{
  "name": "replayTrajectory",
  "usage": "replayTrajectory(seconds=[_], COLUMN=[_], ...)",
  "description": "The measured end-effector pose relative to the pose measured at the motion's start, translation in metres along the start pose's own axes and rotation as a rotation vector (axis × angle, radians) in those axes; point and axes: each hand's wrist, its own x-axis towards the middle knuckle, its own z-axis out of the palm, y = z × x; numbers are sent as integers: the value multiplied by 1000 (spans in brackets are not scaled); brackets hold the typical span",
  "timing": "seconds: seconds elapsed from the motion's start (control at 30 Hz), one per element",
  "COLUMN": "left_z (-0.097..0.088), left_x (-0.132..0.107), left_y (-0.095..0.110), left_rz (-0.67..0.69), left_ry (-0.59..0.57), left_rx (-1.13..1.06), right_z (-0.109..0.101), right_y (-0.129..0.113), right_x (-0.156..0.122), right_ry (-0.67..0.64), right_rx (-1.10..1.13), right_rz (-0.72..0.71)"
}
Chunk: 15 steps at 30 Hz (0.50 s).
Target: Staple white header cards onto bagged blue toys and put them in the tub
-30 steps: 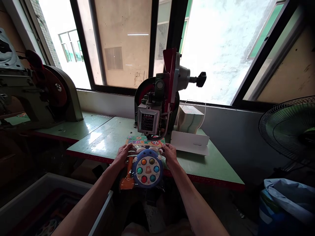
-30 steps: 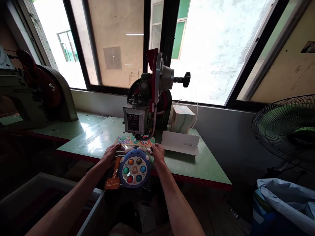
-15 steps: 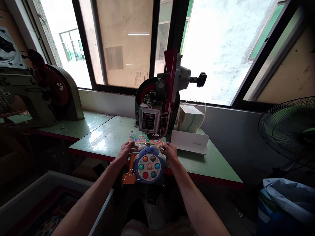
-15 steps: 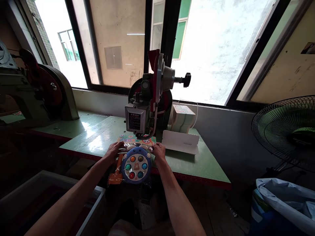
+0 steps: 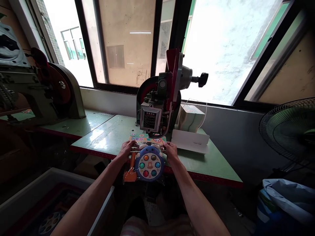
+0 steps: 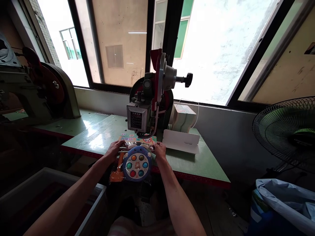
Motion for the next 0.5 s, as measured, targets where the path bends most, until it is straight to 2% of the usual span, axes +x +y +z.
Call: replayTrajectory(seconds=[0.5], left_z=[3], left_x=[-5], left_y=[5], left_rz=[9], left_ry=[2], left_rx=[-23], right_z=[-2], right_y=[-1], right_x=[0], right_ry=[-25], right_rx=[17], right_rz=[40])
